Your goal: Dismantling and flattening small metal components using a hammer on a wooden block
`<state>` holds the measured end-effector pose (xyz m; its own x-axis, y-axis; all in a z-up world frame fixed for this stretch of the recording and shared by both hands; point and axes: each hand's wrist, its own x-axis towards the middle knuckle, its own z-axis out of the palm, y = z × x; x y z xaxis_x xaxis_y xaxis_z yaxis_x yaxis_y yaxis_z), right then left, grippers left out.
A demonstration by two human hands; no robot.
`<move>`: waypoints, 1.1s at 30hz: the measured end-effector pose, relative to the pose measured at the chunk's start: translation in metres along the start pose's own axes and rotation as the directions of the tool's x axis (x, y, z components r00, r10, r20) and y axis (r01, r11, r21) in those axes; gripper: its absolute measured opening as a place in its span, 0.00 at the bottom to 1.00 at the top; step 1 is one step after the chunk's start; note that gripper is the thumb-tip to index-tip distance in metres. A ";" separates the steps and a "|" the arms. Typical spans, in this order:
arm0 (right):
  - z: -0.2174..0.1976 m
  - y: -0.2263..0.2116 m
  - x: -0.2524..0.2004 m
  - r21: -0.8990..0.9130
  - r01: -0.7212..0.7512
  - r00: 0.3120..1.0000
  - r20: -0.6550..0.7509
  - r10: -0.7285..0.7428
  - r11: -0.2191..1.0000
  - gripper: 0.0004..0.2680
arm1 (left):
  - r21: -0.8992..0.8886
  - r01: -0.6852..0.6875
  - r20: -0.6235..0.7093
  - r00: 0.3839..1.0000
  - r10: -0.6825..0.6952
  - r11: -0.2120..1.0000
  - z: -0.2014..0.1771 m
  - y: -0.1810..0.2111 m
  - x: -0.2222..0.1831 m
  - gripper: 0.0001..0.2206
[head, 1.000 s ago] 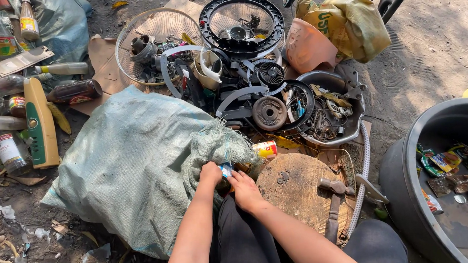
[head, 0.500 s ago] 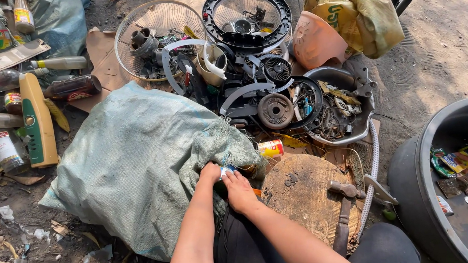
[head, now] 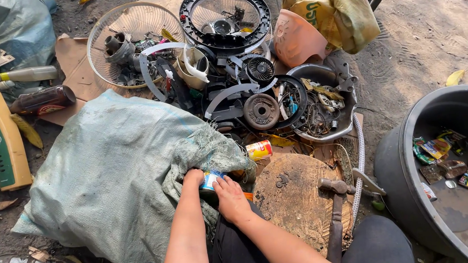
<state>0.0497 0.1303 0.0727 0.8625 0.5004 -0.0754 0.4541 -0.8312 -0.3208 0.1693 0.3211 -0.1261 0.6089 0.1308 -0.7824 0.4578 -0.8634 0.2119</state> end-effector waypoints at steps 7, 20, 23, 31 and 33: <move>-0.001 -0.005 -0.002 0.048 0.001 0.997 -0.075 0.002 0.999 0.18 | -0.202 0.052 -0.202 0.975 -0.093 0.978 0.021 -0.028 0.043 0.21; 0.004 -0.003 0.000 0.060 -0.010 0.995 -0.101 0.016 0.998 0.19 | -0.612 0.023 -0.209 0.959 -0.190 0.790 0.027 -0.036 0.043 0.21; 0.001 -0.001 0.000 0.063 0.002 0.992 -0.127 0.006 0.998 0.18 | -0.565 0.043 -0.247 0.944 -0.219 0.824 0.028 -0.035 0.048 0.22; 0.003 -0.004 0.000 0.061 -0.013 0.986 -0.166 0.023 0.998 0.17 | -0.502 0.048 -0.298 0.928 -0.225 0.864 -0.003 -0.008 -0.021 0.22; 0.004 -0.002 -0.001 0.066 -0.023 0.985 -0.168 0.034 0.998 0.18 | -0.352 0.036 -0.277 0.950 -0.141 0.935 -0.014 0.006 -0.038 0.19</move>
<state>0.0467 0.1327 0.0692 0.9028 0.4236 0.0737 0.4181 -0.8249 -0.3805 0.1583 0.3179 -0.0867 0.6935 0.3814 -0.6112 0.6785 -0.6311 0.3759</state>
